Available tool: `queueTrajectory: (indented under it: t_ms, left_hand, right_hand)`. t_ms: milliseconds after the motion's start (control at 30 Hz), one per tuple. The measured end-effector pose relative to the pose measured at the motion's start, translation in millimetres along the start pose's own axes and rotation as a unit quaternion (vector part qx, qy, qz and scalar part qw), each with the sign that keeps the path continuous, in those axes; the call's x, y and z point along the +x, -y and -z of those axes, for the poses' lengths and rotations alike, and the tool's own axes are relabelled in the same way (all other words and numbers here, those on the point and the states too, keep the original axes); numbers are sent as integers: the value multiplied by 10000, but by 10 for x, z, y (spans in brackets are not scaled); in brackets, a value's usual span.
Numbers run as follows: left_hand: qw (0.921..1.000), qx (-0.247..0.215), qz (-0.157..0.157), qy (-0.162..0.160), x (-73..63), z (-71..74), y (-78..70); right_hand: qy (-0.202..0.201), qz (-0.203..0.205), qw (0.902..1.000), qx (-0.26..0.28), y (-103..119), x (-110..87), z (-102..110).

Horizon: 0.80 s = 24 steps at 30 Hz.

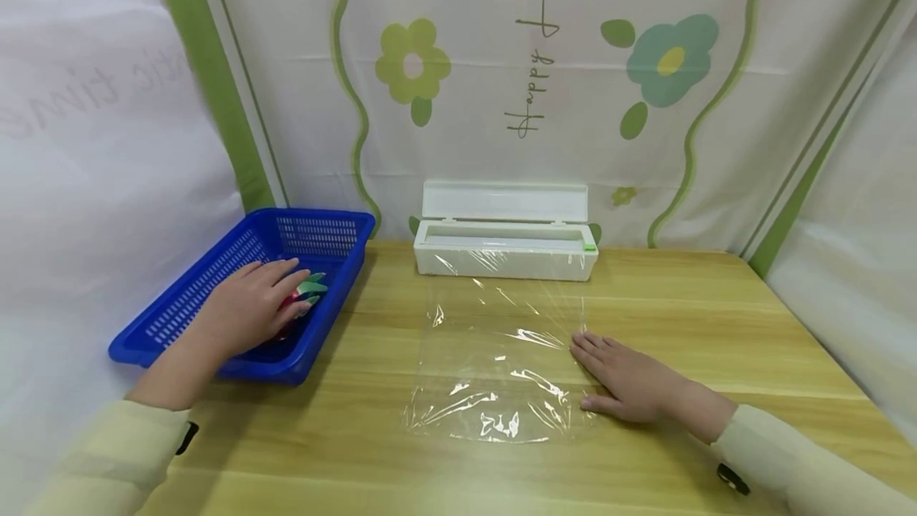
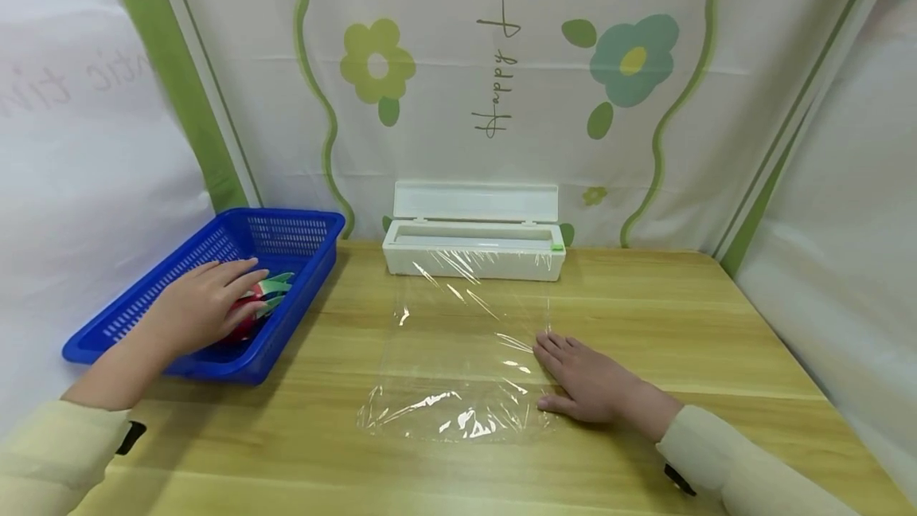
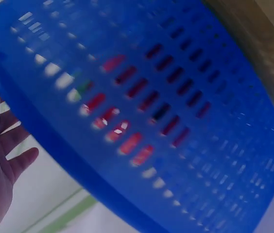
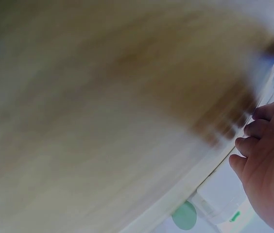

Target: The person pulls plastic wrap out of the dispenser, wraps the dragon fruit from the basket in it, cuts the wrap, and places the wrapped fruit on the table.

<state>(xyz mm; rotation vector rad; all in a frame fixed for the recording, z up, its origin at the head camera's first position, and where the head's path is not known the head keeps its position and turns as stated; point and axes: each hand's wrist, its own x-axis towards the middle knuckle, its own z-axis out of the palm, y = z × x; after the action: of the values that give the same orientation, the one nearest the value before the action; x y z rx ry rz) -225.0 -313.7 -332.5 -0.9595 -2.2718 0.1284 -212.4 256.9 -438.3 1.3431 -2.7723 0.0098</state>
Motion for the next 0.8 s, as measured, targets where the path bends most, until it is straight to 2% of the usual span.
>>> queueTrajectory:
  t_ms: [100, 200, 333, 400, 567, 800]
  left_hand:
    - [9991, 31, 279, 315, -64, -19, 60]
    - [9926, 80, 740, 963, -85, -14, 100]
    - [9713, 93, 1426, 1904, -92, -27, 156]
    - [9606, 56, 1667, 2225, -109, -57, 195]
    - [9379, -135, 2126, 2738, -157, -136, 275]
    - [9163, -546, 2672, 2934, -179, -191, 361]
  right_hand:
    - [112, -41, 9999, 21, 2, -1, 1]
    - [135, -55, 9999, 28, 3, -4, 4]
    - [124, -73, 9999, 42, 10, -5, 22]
    - [133, -77, 9999, 61, 15, -2, 30]
    - [165, -68, 9998, 82, 17, 2, 32]
    - [142, -68, 9999, 55, -7, -6, 8]
